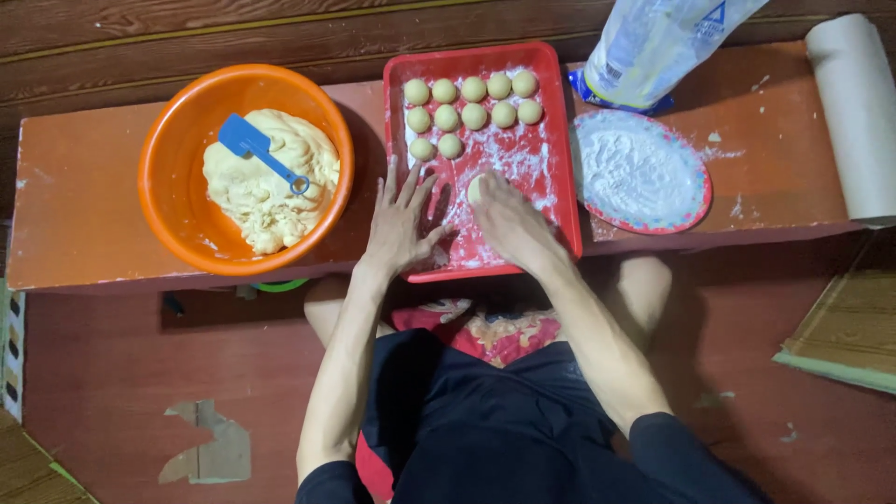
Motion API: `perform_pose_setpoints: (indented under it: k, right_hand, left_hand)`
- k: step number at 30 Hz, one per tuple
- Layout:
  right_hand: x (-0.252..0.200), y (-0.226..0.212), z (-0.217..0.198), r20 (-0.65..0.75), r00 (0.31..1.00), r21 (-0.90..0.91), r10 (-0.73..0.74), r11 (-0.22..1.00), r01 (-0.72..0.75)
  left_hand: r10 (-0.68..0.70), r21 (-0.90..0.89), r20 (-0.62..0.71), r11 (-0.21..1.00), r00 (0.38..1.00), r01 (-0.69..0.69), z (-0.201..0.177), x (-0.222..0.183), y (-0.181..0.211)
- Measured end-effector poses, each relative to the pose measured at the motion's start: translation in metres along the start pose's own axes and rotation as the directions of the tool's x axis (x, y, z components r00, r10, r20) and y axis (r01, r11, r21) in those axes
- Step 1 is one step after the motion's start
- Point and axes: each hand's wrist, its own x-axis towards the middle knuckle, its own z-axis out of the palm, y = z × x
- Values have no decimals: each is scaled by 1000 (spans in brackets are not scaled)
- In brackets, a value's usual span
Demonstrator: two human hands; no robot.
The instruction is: Scraping dough from a bowl, rolling it into small balls, and flattening them by hand on a tray.
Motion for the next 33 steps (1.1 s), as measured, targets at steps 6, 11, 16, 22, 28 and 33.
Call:
perform_pose_setpoints:
  k: [6,11,16,22,28,33]
  right_hand:
    - [21,30,-12,-309,944,663,116,738,126]
    - [45,35,-20,-229,971,735,71,667,125]
    - [62,25,-3,-98,984,407,152,908,-100]
    - [83,13,12,37,943,514,330,803,-301]
    - [96,18,18,186,933,724,309,599,-342]
    - [91,10,18,211,930,701,300,617,-358]
  left_hand:
    - [-10,10,-2,1000,1000,10,2,1,-1]
    - [-1,-15,-8,1000,1000,1,0,0,0]
    - [8,-16,-17,1000,1000,-8,-1,-1,1]
    - [3,-10,-19,1000,1000,-3,1,2,-1]
    - [6,10,-11,1000,1000,-6,4,-1,-2]
    - [-3,-4,16,1000,1000,3,6,-1,-3]
